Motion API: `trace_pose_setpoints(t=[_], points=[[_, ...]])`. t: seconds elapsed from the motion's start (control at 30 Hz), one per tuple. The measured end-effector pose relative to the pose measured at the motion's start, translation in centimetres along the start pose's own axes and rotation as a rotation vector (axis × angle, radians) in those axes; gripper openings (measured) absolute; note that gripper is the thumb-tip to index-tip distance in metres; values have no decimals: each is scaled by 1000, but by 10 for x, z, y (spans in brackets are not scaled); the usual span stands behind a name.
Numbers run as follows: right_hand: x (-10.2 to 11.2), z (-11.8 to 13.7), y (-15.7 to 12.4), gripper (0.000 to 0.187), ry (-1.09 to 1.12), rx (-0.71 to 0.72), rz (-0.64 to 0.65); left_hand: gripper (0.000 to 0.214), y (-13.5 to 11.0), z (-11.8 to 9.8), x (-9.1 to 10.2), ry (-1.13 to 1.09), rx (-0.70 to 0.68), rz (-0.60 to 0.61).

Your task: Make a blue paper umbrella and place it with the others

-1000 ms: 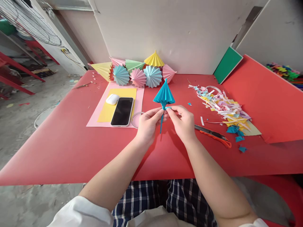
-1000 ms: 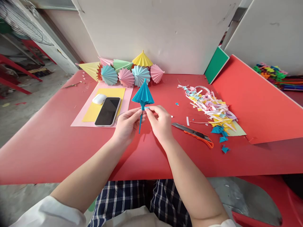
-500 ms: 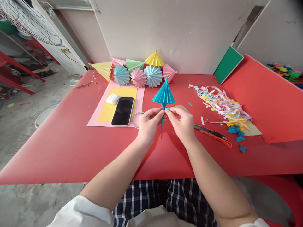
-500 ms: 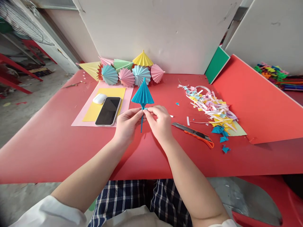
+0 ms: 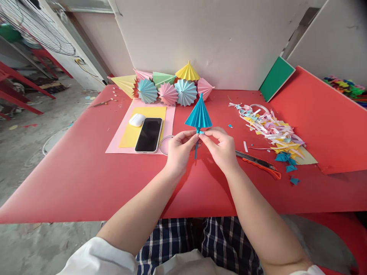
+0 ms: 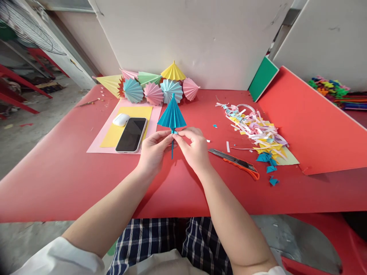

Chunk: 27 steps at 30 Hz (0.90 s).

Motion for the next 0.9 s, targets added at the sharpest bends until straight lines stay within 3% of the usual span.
trace_pose_setpoints(t=[0.9], points=[[2, 3, 0, 12, 58, -26, 37, 22, 0, 0, 0, -16, -16, 21]])
Point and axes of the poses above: each hand's wrist, its own y-axis towards the middle knuckle, its own x-axis out of the back of the hand, z = x × y, the point moved 2 cm from there along y, towards the middle knuckle, and after that the axes turned 1 degree about -x, right-handed, at the moved point
